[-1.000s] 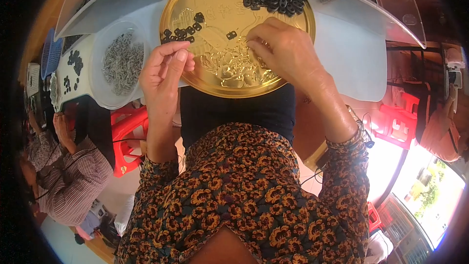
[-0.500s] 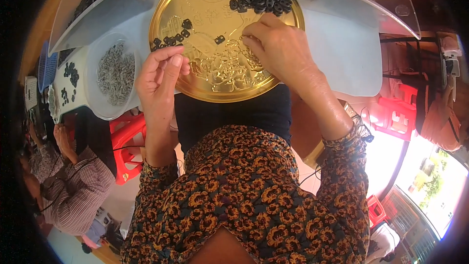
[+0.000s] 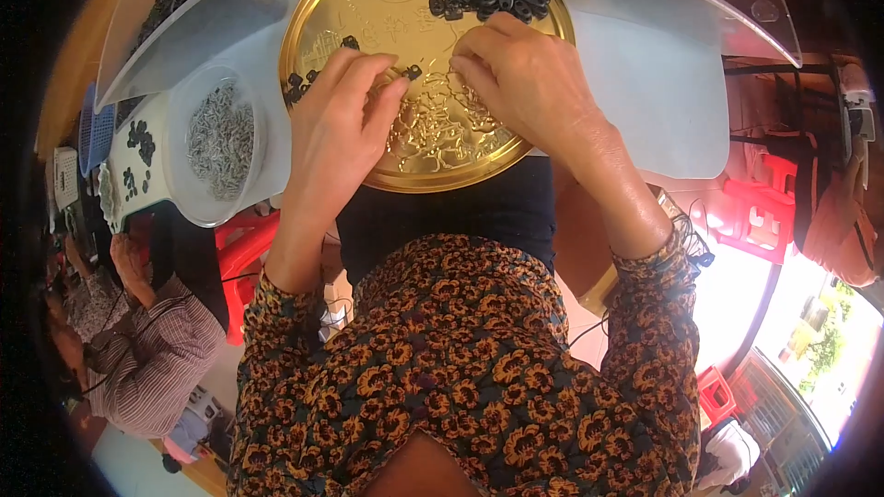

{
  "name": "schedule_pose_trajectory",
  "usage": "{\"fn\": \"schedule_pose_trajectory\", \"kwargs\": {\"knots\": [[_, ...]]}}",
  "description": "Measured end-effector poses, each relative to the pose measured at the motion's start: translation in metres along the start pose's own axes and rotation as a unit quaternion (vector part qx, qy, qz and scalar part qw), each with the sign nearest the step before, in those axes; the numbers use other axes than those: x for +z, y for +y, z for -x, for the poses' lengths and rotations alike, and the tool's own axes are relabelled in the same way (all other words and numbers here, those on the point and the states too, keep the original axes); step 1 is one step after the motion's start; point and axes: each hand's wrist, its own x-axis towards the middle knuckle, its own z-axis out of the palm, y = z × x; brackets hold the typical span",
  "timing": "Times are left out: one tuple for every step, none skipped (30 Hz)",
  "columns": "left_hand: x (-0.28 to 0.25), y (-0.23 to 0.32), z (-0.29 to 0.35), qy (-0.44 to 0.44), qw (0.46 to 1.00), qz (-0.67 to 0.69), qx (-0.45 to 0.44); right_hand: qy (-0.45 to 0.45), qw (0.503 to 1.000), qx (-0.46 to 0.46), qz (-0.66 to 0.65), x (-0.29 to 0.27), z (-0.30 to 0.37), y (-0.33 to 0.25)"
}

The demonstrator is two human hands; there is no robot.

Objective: The person sorts small plastic parts on a tray by hand.

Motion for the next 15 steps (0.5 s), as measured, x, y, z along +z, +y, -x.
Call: {"fn": "schedule_pose_trajectory", "kwargs": {"knots": [[0.0, 0.001, -0.003, -0.011, 0.999, -0.034, 0.013, 0.006, 1.0, -0.002, -0.005, 0.0, 0.0, 0.0], [0.001, 0.001, -0.005, -0.022, 0.997, -0.067, 0.026, 0.012, 1.0, -0.003, -0.008, -0.001, 0.001, 0.001], [0.003, -0.001, -0.007, -0.024, 0.997, -0.068, 0.027, 0.013, 1.0, -0.001, -0.009, -0.002, 0.002, 0.001], [0.006, -0.004, -0.007, -0.035, 0.996, -0.07, 0.038, 0.018, 1.0, -0.006, -0.011, -0.002, 0.003, 0.002], [0.007, -0.006, -0.008, -0.047, 0.995, -0.072, 0.048, 0.023, 1.0, -0.01, -0.012, -0.003, 0.004, 0.003], [0.008, -0.007, -0.008, -0.049, 0.995, -0.072, 0.049, 0.023, 1.0, -0.008, -0.014, -0.004, 0.005, 0.003], [0.009, -0.008, -0.009, -0.049, 0.996, -0.055, 0.042, 0.018, 1.0, 0.002, -0.015, -0.006, 0.006, 0.003], [0.009, -0.008, -0.009, -0.05, 0.997, -0.038, 0.034, 0.013, 1.0, 0.012, -0.017, -0.006, 0.008, 0.004], [0.01, -0.008, -0.009, -0.053, 0.997, -0.038, 0.034, 0.013, 1.0, 0.015, -0.018, -0.006, 0.009, 0.006], [0.009, -0.007, -0.01, -0.062, 0.997, -0.024, 0.024, 0.016, 1.0, 0.01, -0.022, -0.006, 0.01, 0.007], [0.009, -0.007, -0.01, -0.071, 0.997, -0.011, 0.013, 0.02, 0.999, 0.005, -0.025, -0.007, 0.011, 0.008], [0.009, -0.008, -0.01, -0.073, 0.997, -0.012, 0.013, 0.02, 0.999, 0.006, -0.026, -0.008, 0.011, 0.007], [0.01, -0.009, -0.01, -0.061, 0.998, 0.006, 0.018, 0.024, 0.999, 0.01, -0.042, -0.009, 0.012, 0.006], [0.012, -0.011, -0.01, -0.049, 0.998, 0.025, 0.024, 0.029, 0.998, 0.015, -0.058, -0.011, 0.014, 0.006], [0.009, -0.011, -0.01, -0.051, 0.998, 0.025, 0.024, 0.029, 0.998, 0.017, -0.059, -0.012, 0.015, 0.006]]}}
